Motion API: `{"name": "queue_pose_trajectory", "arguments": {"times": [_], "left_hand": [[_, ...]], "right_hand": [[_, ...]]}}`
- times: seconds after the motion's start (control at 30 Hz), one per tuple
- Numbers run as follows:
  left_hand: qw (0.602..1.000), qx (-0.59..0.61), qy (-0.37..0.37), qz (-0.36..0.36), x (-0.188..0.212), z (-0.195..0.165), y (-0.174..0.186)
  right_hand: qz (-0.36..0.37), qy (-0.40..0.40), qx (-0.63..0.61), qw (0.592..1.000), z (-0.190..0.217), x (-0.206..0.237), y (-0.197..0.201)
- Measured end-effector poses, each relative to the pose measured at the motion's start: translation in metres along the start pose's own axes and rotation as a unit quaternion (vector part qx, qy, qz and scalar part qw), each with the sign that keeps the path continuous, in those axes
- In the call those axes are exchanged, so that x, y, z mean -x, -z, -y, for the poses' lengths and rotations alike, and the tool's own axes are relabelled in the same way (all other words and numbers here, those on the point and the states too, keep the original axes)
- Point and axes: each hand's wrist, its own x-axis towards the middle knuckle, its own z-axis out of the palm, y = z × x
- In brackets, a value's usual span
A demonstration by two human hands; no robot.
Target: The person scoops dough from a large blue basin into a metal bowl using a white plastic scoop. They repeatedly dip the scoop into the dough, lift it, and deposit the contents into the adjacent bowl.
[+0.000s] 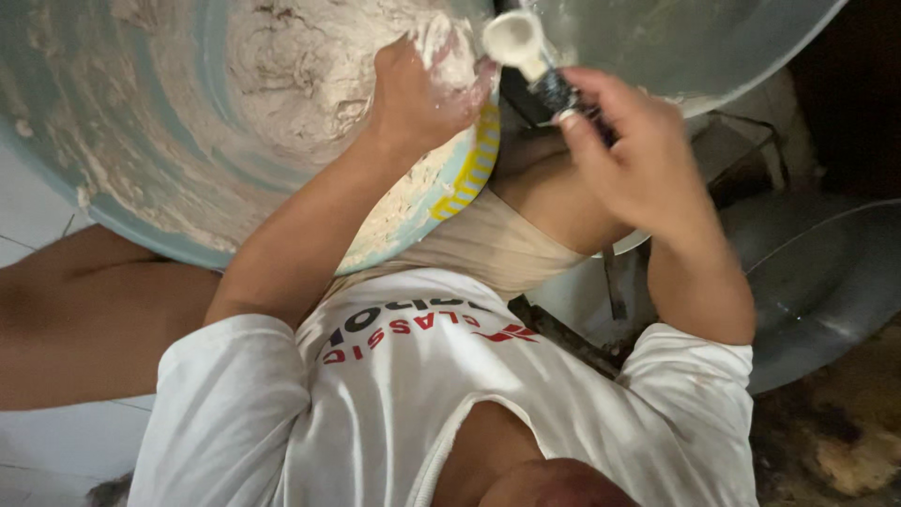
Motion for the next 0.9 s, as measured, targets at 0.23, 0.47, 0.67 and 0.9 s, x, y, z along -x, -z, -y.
{"name": "queue_pose_trajectory", "arguments": {"times": [0.23,0.47,0.67,0.9], "left_hand": [[0.995,-0.038,0.067,0.061,-0.013,-0.014,0.005],[0.972,-0.132,0.151,0.121,0.003,0.036,-0.001],[0.913,-0.329,0.225,0.092,0.010,0.122,0.024],[0.955,-0.055,0.291,0.007,0.051,0.109,-0.018]], "right_hand": [[0.005,0.097,0.132,0.986,0.021,-0.001,-0.017],[0.134,-0.016,-0.080,0.988,-0.015,-0.022,-0.017],[0.093,-0.076,-0.187,0.975,-0.048,-0.029,0.005],[-0.096,0.087,0.189,0.974,-0.074,-0.060,0.024]]}}
